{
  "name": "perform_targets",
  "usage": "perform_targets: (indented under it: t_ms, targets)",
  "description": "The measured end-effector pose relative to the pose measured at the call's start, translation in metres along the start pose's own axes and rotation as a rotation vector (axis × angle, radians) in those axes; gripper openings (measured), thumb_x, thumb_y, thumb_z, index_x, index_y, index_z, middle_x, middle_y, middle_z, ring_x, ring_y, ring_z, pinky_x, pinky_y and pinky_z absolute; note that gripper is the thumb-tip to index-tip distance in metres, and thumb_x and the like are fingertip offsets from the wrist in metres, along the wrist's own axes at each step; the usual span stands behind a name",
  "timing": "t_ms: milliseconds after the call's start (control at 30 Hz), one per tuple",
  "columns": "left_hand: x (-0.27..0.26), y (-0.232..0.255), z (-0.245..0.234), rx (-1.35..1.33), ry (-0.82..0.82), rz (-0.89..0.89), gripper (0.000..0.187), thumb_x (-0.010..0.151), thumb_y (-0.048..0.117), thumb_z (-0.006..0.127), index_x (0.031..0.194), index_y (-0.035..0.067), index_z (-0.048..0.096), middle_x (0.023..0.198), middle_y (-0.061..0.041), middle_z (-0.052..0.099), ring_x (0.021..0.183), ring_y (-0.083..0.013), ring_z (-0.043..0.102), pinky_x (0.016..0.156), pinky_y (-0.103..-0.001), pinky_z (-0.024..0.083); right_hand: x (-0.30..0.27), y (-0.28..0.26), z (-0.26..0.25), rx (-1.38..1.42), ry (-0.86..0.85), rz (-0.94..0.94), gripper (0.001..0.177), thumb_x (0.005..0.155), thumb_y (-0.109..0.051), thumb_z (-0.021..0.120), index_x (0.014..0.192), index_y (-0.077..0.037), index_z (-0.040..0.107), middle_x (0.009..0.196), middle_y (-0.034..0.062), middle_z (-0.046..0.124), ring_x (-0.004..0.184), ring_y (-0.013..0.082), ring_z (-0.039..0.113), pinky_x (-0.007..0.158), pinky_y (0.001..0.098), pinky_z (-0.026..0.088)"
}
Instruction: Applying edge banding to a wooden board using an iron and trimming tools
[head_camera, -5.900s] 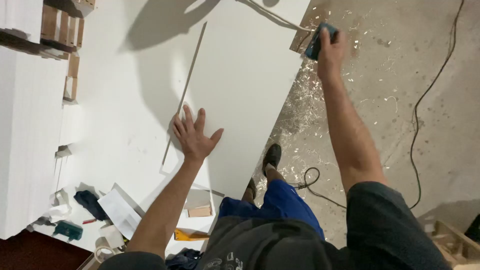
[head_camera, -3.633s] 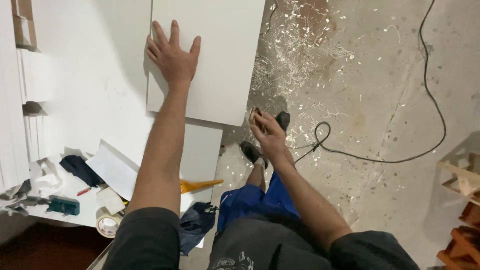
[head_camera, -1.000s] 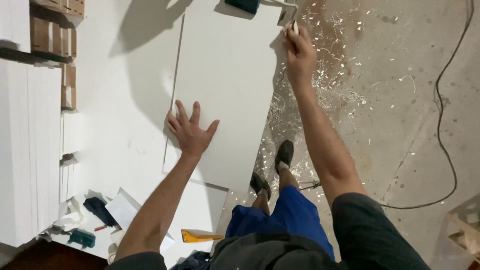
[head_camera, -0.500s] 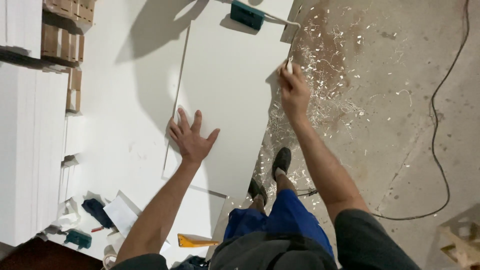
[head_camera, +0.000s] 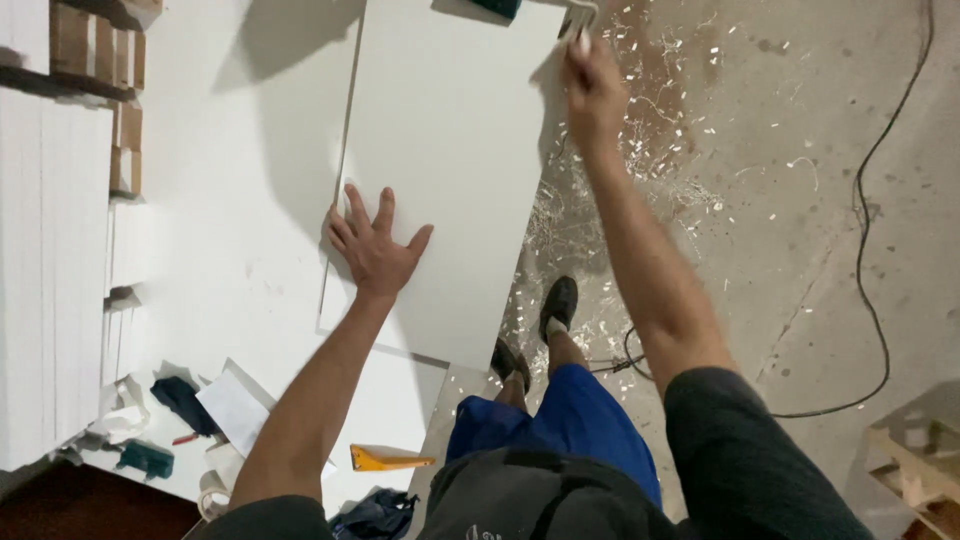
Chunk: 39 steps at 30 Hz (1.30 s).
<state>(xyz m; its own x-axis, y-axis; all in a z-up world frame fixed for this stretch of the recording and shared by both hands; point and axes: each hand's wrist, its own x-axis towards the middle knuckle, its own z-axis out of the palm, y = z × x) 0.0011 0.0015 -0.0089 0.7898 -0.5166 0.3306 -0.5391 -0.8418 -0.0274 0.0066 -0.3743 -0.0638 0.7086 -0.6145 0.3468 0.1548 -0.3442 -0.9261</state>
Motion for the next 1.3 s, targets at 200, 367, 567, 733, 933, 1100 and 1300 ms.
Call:
perform_targets:
  t_ms: [200,367,567,733,933,1100,1300]
  targets:
    - [-0.009,-0.006,0.015,-0.032,-0.048,-0.072,0.075,0.087,0.075,0.076,0.142,0.026,0.062,0.159,-0.02,0.035,0.13,-0.0522,0.043,0.105,-0.066,0.036,-0.125,-0.1,-0.002,-0.177,-0.145,0.197,0.03,0.107,-0.006,0.056,0.137,-0.003,0.05,0.109,0.0155,0.068,0.087,0.0229,0.069,0.068,0.0333,0.066]
    - [-0.009,-0.014,0.032,-0.119,-0.02,-0.059,0.086,0.085,0.08,0.075,0.145,0.019,0.064,0.155,-0.028,0.037,0.129,-0.0659,0.035,0.097,-0.068,0.031,-0.363,-0.137,0.002,-0.191,0.022,0.063,0.023,0.088,-0.004,0.079,0.112,-0.005,0.078,0.133,0.0231,0.066,0.113,0.0414,0.067,0.091,0.0437,0.059]
    - [-0.02,-0.016,0.033,-0.045,-0.065,-0.117,0.078,0.093,0.083,0.075,0.15,0.032,0.06,0.162,-0.015,0.027,0.135,-0.0532,0.043,0.111,-0.066,0.034,-0.361,-0.155,0.005,-0.338,-0.145,0.151,0.03,0.1,-0.01,0.067,0.13,-0.01,0.066,0.149,0.0188,0.052,0.123,0.0388,0.064,0.092,0.041,0.066]
    - [-0.01,-0.011,0.032,-0.095,-0.077,-0.131,0.077,0.093,0.081,0.076,0.149,0.03,0.062,0.161,-0.015,0.028,0.136,-0.0543,0.039,0.11,-0.068,0.033,-0.402,-0.176,0.004,-0.216,-0.132,0.091,0.012,0.099,-0.006,0.069,0.109,-0.001,0.072,0.142,0.022,0.056,0.132,0.0374,0.057,0.113,0.0389,0.047]
    - [-0.005,-0.01,0.031,-0.105,-0.143,-0.165,0.081,0.096,0.083,0.073,0.155,0.031,0.058,0.163,-0.014,0.022,0.142,-0.0531,0.033,0.115,-0.067,0.028,-0.408,-0.179,0.008,-0.466,-0.15,0.074,0.027,0.105,-0.017,0.062,0.132,-0.015,0.066,0.146,0.0231,0.053,0.123,0.0411,0.063,0.095,0.0481,0.063]
    - [-0.009,-0.012,0.034,-0.119,-0.082,-0.155,0.078,0.092,0.08,0.077,0.15,0.03,0.063,0.16,-0.016,0.028,0.136,-0.0567,0.037,0.109,-0.068,0.032,-0.451,-0.251,0.039,-0.003,-0.326,-0.255,0.019,0.101,-0.005,0.066,0.118,0.001,0.067,0.131,0.0325,0.058,0.116,0.0491,0.062,0.1,0.0585,0.054]
    - [-0.005,-0.01,0.024,-0.142,-0.123,-0.172,0.079,0.094,0.079,0.077,0.152,0.028,0.06,0.161,-0.018,0.027,0.141,-0.0548,0.034,0.114,-0.069,0.029,-0.442,-0.2,0.118,-0.214,-0.785,-0.453,0.022,0.098,-0.003,0.057,0.116,-0.004,0.069,0.141,0.0238,0.052,0.136,0.0432,0.046,0.111,0.0584,0.042]
